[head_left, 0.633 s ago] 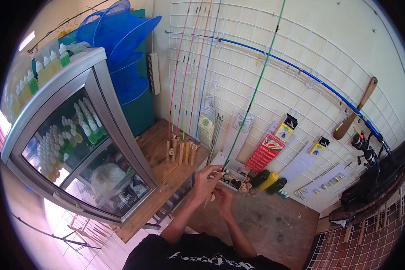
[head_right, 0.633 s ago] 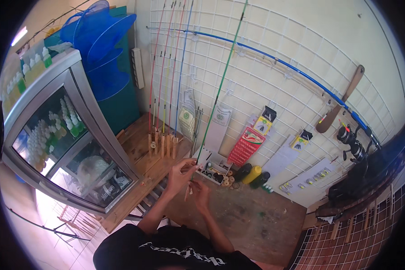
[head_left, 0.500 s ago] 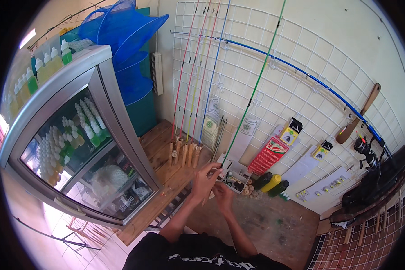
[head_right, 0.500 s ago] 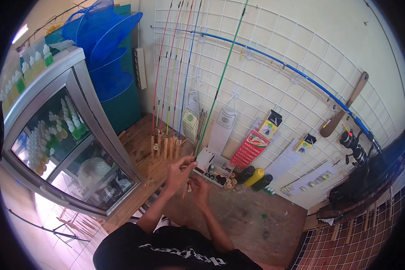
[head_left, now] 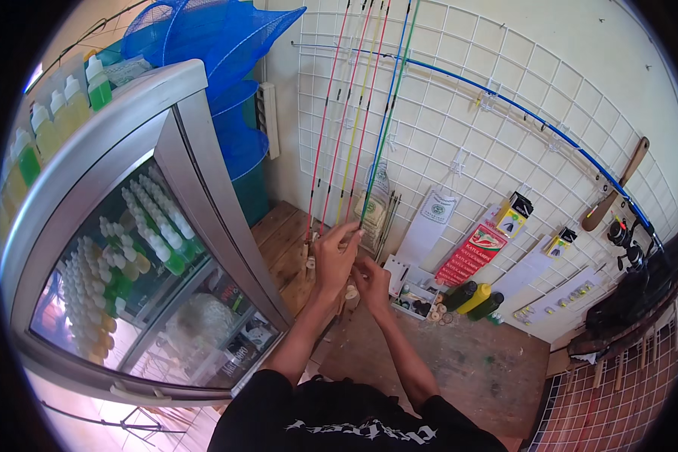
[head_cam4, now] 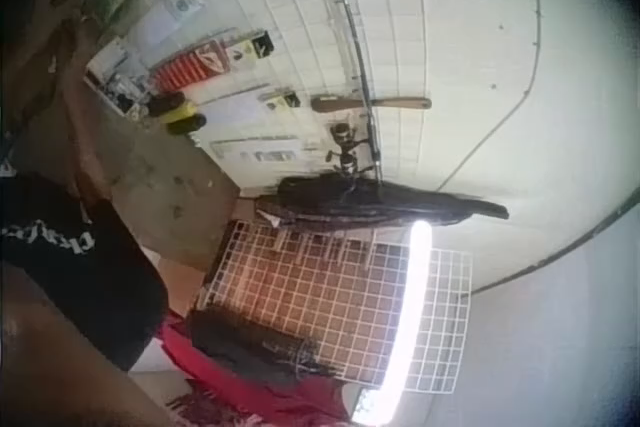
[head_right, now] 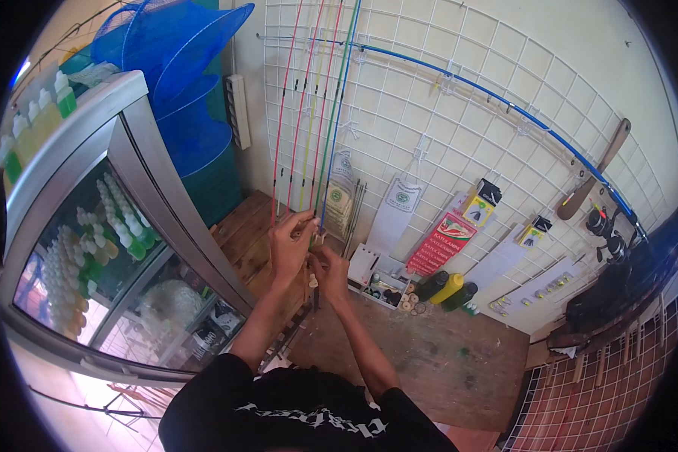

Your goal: Assembling sections of a fishing rod and adjusting the tip guide.

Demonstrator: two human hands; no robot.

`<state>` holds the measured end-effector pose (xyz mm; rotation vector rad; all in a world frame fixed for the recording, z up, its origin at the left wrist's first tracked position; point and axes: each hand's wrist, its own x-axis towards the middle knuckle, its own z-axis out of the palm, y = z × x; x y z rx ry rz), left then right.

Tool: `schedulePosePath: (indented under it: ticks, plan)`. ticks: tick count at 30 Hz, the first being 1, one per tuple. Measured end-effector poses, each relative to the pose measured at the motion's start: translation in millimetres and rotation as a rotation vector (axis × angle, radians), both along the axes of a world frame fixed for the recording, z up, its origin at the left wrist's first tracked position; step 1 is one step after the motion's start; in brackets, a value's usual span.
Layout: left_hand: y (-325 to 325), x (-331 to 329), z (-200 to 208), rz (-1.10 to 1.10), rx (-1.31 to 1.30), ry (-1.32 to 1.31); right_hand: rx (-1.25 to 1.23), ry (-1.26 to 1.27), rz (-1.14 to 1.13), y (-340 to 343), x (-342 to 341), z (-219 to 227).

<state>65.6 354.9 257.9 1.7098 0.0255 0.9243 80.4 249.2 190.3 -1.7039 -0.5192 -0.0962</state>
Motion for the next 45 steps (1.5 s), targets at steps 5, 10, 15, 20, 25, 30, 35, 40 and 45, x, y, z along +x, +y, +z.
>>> schedulePosePath:
  ticks: [5,10,15,20,25,30,35,40,45]
  plan:
    - [24,30,-6,0.013,0.019,-0.011,-0.006,-0.072,-0.048,30,22,-3]
    - [34,54,-17,0.018,-0.024,0.047,-0.065,-0.154,-0.135,43,47,-17]
    - [41,65,-28,0.026,-0.025,0.033,-0.053,-0.166,-0.128,48,55,-16]
    - [44,73,-36,0.025,-0.005,0.050,-0.137,-0.211,-0.147,47,63,-20]
    - [44,76,-35,0.015,0.028,0.089,-0.190,-0.196,-0.162,49,74,-35]
    - [50,81,-34,0.003,0.023,0.055,-0.108,-0.146,-0.091,54,80,-41]
    - [52,83,-33,0.011,0.059,0.026,-0.100,-0.141,-0.118,59,80,-38]
    - [52,84,-40,0.023,0.058,0.069,-0.071,-0.058,-0.111,58,77,-44]
    - [49,80,-36,0.045,0.072,0.114,-0.123,-0.132,-0.144,48,75,-46]
